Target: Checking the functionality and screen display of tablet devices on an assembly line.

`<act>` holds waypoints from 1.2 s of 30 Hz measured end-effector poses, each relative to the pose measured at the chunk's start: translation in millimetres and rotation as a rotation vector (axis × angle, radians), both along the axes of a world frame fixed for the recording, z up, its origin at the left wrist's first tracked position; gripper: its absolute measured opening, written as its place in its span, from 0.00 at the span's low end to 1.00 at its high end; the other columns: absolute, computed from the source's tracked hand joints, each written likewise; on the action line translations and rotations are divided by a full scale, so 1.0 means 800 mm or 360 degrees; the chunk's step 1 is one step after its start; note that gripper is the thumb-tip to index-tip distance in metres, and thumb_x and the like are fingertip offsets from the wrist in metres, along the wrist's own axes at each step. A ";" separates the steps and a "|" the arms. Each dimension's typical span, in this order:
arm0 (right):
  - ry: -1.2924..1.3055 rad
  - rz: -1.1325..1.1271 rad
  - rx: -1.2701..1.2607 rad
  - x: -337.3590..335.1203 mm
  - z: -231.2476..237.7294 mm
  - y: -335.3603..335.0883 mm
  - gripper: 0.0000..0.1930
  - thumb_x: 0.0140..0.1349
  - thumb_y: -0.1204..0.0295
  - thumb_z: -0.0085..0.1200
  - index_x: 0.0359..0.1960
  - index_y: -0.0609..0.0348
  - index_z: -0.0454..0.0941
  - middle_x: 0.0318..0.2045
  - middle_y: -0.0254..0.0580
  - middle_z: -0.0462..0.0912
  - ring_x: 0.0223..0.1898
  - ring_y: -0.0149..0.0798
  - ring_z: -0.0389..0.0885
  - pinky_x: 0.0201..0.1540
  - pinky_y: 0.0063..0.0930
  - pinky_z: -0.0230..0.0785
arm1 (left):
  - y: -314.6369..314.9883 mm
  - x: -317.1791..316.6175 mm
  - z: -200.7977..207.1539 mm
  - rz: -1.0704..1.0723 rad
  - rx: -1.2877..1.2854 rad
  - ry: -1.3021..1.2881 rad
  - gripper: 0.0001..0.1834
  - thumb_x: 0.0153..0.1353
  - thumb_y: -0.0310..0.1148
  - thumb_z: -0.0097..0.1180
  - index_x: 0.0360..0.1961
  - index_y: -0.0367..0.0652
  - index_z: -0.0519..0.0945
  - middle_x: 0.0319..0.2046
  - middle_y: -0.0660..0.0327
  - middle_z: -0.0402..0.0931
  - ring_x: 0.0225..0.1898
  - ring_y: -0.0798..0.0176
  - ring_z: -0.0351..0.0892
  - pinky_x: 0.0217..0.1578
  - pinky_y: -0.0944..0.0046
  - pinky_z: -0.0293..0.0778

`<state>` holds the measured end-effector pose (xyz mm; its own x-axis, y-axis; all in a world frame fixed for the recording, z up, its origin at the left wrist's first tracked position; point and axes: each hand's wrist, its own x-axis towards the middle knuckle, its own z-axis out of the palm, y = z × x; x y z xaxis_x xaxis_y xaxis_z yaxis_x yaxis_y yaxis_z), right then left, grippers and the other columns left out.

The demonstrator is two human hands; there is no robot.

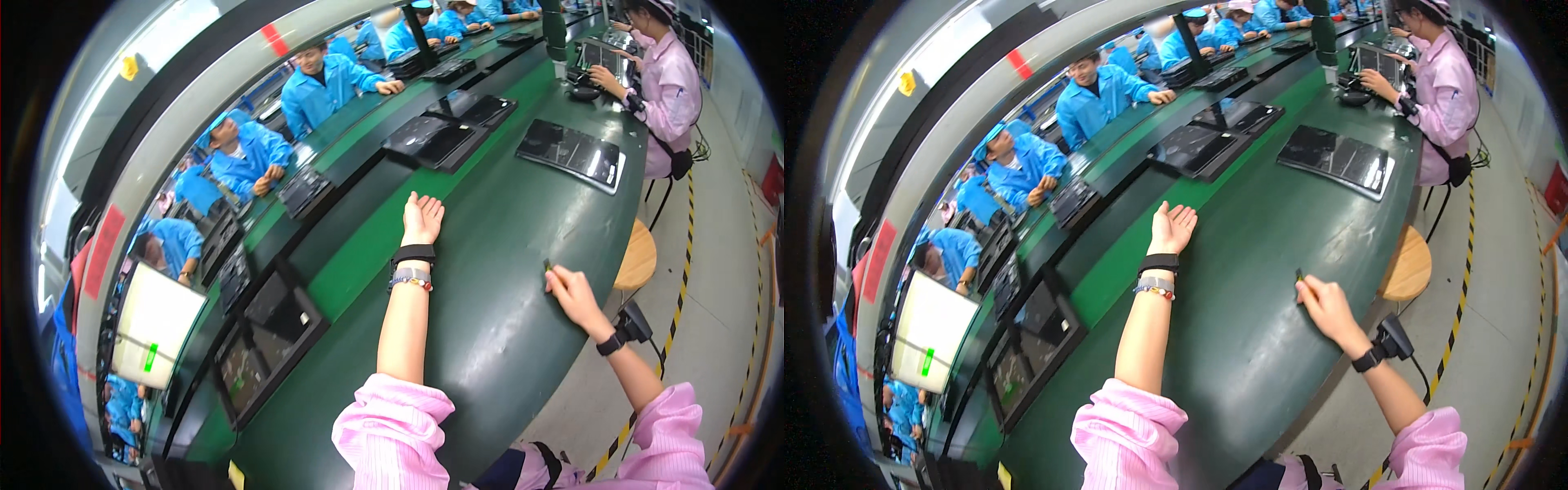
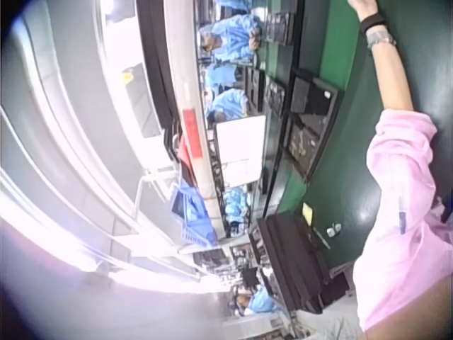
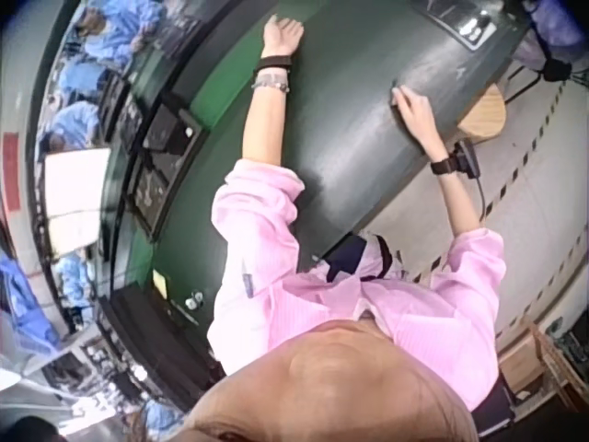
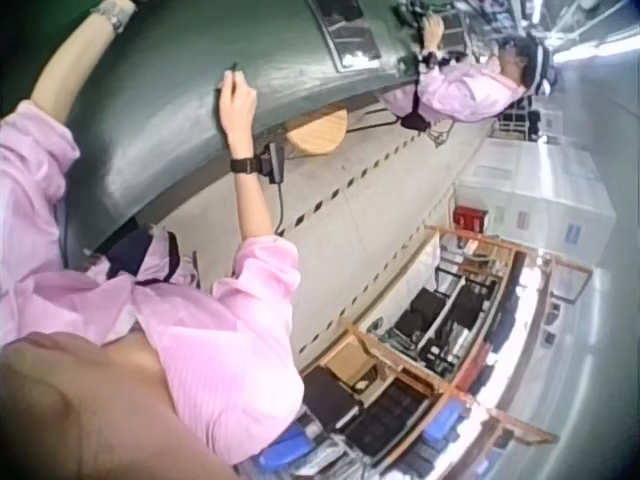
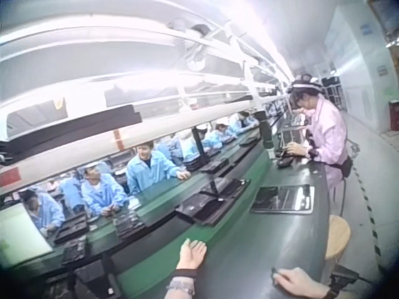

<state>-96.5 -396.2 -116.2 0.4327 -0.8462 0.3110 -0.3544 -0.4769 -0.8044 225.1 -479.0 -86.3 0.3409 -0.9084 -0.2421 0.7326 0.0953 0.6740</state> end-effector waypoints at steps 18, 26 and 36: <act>-0.0009 0.0070 0.0276 -0.006 0.010 -0.008 0.12 0.65 0.71 0.44 0.25 0.65 0.70 0.19 0.48 0.78 0.21 0.47 0.77 0.26 0.31 0.66 | -0.167 0.062 -0.042 0.0452 0.0328 0.0212 0.49 0.62 0.65 0.34 0.66 0.30 0.44 0.61 0.41 0.53 0.49 0.51 0.67 0.44 0.56 0.70; -0.0086 0.0105 0.0315 -0.007 0.005 -0.006 0.13 0.66 0.70 0.44 0.25 0.65 0.71 0.18 0.47 0.77 0.19 0.44 0.76 0.25 0.30 0.65 | -0.137 0.044 -0.039 0.0306 0.0260 -0.0104 0.36 0.53 0.42 0.46 0.59 0.27 0.59 0.53 0.51 0.63 0.49 0.57 0.63 0.55 0.57 0.57; -0.0104 0.0058 0.0317 -0.004 0.004 -0.009 0.15 0.66 0.68 0.44 0.23 0.65 0.72 0.12 0.42 0.70 0.14 0.33 0.66 0.21 0.27 0.58 | -0.125 0.033 -0.078 0.0458 -0.0111 -0.0204 0.10 0.49 0.15 0.60 0.33 0.29 0.73 0.37 0.52 0.75 0.39 0.53 0.77 0.49 0.54 0.76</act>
<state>-99.8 -403.5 -112.7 0.4486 -0.8779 0.1676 -0.2834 -0.3176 -0.9049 251.4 -578.8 -148.8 0.6098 -0.7832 -0.1213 0.5786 0.3354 0.7435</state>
